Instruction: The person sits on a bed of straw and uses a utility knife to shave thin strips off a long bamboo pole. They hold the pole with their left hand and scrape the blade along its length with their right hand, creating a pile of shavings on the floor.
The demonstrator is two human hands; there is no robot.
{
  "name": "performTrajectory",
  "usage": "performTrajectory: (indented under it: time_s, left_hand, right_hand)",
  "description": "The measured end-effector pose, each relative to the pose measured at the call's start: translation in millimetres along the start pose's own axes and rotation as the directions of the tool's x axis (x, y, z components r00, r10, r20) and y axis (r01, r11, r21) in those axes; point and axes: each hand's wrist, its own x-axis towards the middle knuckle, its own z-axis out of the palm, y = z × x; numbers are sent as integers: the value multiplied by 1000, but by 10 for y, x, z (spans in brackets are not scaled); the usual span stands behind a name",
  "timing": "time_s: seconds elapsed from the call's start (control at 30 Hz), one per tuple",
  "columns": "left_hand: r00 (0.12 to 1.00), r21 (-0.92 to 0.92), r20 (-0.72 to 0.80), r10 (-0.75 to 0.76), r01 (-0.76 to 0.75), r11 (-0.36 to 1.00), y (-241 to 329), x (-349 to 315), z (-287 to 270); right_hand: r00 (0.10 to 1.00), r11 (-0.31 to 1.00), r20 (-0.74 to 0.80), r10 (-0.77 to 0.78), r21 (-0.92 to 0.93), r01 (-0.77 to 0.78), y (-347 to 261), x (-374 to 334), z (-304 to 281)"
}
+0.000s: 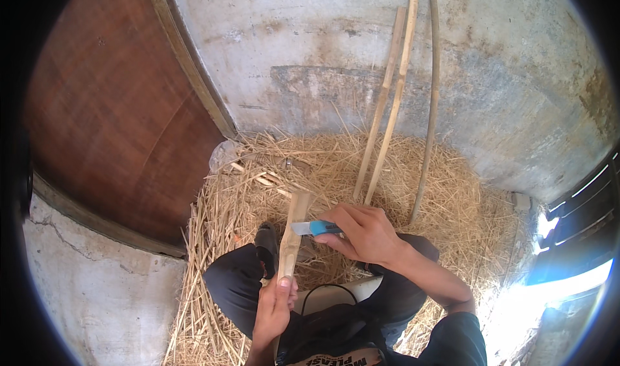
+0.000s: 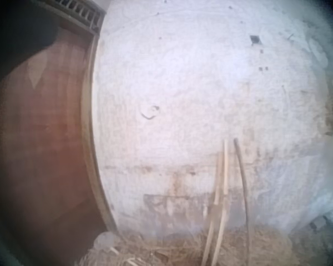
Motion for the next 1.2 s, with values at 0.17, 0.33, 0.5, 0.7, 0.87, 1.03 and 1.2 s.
performTrajectory:
  time_s: [0.17, 0.33, 0.5, 0.7, 0.87, 1.03, 1.2]
  left_hand:
    - [998, -27, 9, -58, 59, 998, 86, -19, 24]
    - [999, -18, 26, -37, 37, 999, 123, -15, 32]
    - [1000, 61, 15, 27, -28, 998, 168, -21, 57]
    - [1000, 83, 17, 4, -5, 997, 199, -15, 65]
    - [1000, 99, 21, -5, 3, 995, 219, -16, 66]
    - [1000, 69, 22, 2, -3, 998, 212, -26, 78]
    - [999, 95, 25, -22, 20, 995, 230, -11, 74]
  right_hand:
    - [995, 995, -5, -102, 15, 102, 18, -8, -58]
    - [999, 998, -9, -48, -39, 48, 0, -20, 22]
    - [998, 999, -35, -45, -27, 44, -32, -13, 57]
    - [998, 999, -40, -39, -33, 38, -64, -33, 71]
    - [996, 999, -94, 0, -43, -4, -49, -30, 71]
    - [995, 996, -82, 59, -63, -64, -38, -23, 31]
    - [994, 992, -76, 77, -90, -84, -62, 3, 24]
